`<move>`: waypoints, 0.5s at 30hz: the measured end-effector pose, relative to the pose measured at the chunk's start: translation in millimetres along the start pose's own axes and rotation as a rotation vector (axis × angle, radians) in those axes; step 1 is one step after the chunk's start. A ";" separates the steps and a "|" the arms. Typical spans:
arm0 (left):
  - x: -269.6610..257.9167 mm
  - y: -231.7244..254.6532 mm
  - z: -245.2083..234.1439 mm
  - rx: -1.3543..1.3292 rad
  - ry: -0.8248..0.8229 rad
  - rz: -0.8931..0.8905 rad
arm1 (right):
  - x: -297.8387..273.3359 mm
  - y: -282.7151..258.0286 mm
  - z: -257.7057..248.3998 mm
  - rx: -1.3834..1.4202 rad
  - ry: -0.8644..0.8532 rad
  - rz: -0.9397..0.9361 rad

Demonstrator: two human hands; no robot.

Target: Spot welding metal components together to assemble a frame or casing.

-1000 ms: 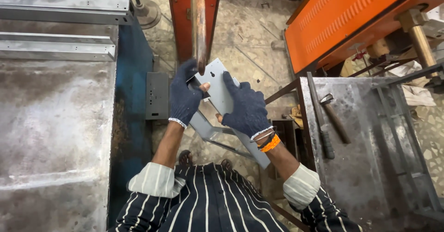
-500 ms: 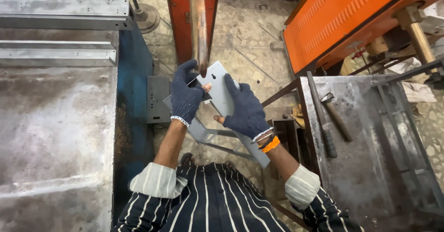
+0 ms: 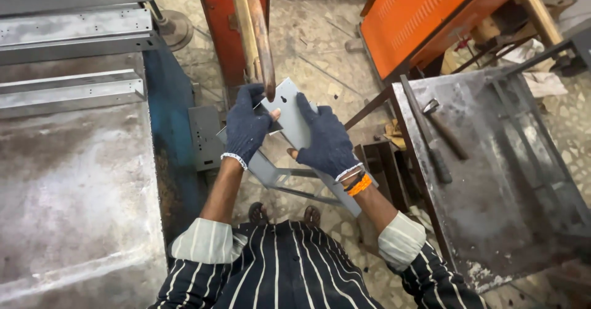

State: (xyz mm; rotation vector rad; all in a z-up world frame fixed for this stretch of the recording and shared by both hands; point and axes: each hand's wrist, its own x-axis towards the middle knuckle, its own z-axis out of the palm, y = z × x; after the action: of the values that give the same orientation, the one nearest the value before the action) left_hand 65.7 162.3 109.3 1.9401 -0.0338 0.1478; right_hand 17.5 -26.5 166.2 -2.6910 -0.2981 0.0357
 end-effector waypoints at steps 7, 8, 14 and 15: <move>4.0 -9.4 -15.3 -0.234 -0.164 -0.060 | -4.5 -2.3 -3.3 0.038 -0.001 0.016; 3.5 -13.6 -17.5 -0.286 -0.182 -0.028 | -6.3 -2.7 -4.0 0.036 0.009 0.006; 8.2 -31.5 -7.1 -0.484 -0.141 -0.054 | -5.9 -14.4 -17.1 -0.024 -0.034 0.041; 8.4 -35.7 -3.3 -0.522 -0.114 -0.075 | -7.4 -15.6 -19.9 -0.036 -0.046 0.044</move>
State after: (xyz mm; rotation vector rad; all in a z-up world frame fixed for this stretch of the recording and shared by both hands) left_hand 77.1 178.8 78.4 1.4244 -0.0684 -0.0231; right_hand 8.5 -22.5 190.6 -2.7354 -0.2559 0.1058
